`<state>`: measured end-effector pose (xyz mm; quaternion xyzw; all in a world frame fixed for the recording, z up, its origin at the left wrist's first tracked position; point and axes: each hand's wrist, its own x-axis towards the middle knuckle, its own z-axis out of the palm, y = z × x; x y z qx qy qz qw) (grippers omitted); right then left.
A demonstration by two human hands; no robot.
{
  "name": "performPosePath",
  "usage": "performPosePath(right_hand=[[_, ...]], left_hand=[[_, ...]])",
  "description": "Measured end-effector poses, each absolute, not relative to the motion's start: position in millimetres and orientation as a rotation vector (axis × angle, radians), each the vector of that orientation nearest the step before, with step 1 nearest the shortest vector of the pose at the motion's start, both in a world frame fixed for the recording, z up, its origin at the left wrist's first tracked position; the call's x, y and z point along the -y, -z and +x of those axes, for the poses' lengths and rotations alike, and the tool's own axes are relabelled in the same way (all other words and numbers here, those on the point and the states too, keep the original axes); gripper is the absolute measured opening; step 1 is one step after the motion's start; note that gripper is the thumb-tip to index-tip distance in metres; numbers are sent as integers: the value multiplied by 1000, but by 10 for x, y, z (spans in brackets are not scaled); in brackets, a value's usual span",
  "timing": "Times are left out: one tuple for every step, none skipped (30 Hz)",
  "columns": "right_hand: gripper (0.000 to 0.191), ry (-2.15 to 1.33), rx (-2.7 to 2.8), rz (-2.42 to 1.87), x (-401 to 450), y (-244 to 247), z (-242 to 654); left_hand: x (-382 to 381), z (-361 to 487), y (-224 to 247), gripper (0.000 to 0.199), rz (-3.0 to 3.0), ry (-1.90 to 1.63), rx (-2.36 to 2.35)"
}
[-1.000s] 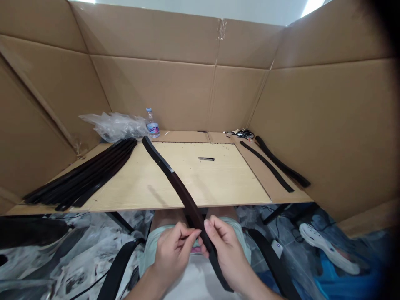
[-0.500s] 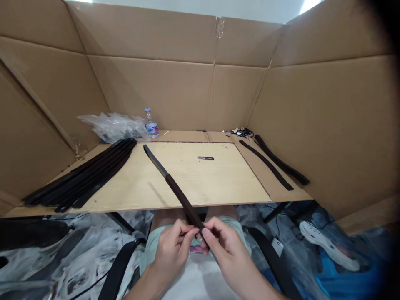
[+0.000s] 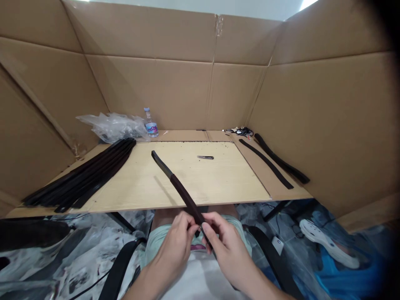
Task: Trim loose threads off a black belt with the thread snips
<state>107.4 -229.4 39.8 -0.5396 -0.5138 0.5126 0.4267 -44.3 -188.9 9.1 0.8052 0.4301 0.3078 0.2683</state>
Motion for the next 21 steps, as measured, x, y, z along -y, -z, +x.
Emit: performPosePath(right_hand=[[31,-1307,1265,-1334,2281,-388,1069],[31,-1332,1237,-1318,2266,-376,1065],[31,-1354,1206,-1303,2252,-365,1060],[31,-1376,1177,-1290,2238,-356,1056],[31,-1396,1152,-1276,2225,-348,1053],[32,-1411,1138,-1264,2212,-342,1050],[32,-1419,1135,-1259,2201,-339,1050],[32,-1425,1135,-1258,2190,-336,1051],[32,-1428,1136,-1259,2181,-334,1053],[32,-1429,1138,-1261,2172,-330,1057],[32,-1434,1137,-1267,2166,-322,1061],[32,-1446,1133,-1270,2162,-311,1065],[32,-1465,1126,-1272,2159,-297,1069],[33,-1485,1118,-1274,2158,-279,1072],[33,-1507,1113,-1272,2159,-260,1074],[33,-1527,1112,-1269,2160,-242,1075],[34,-1545,1112,-1260,2161,-227,1075],[34,-1561,1110,-1247,2163,-214,1074],[34,-1576,1107,-1234,2162,-205,1074],[34,-1591,1103,-1222,2160,-199,1075],[34,-1609,1096,-1209,2154,-195,1077]], left_hand=[[1885,-432,-100,17,2207,-834,-1174],[1883,-420,-105,16,2246,-845,-1191],[1881,-410,-106,14,2282,-865,-1212],[1880,-401,-103,13,2310,-896,-1234],[1879,-395,-98,13,2330,-935,-1252],[1877,-391,-90,13,2345,-982,-1266],[1876,-392,-82,13,2361,-1036,-1275],[1873,-396,-74,13,2384,-1086,-1273],[1869,-405,-69,12,2418,-1123,-1255],[1862,-418,-65,11,2462,-1140,-1226],[1854,-435,-65,9,2513,-1146,-1193],[1842,-455,-68,8,2567,-1147,-1154],[1827,-476,-73,6,2618,-1140,-1114],[1809,-497,-82,5,2665,-1131,-1075],[1789,-517,-92,4,2709,-1121,-1034],[1766,-534,-104,3,2748,-1108,-989],[1740,-549,-118,3,2779,-1087,-944],[1712,-560,-131,2,2801,-1062,-909],[1683,-570,-144,2,2808,-1041,-878],[1653,-577,-154,3,2802,-1020,-848],[1622,-585,-162,4,2776,-996,-820]])
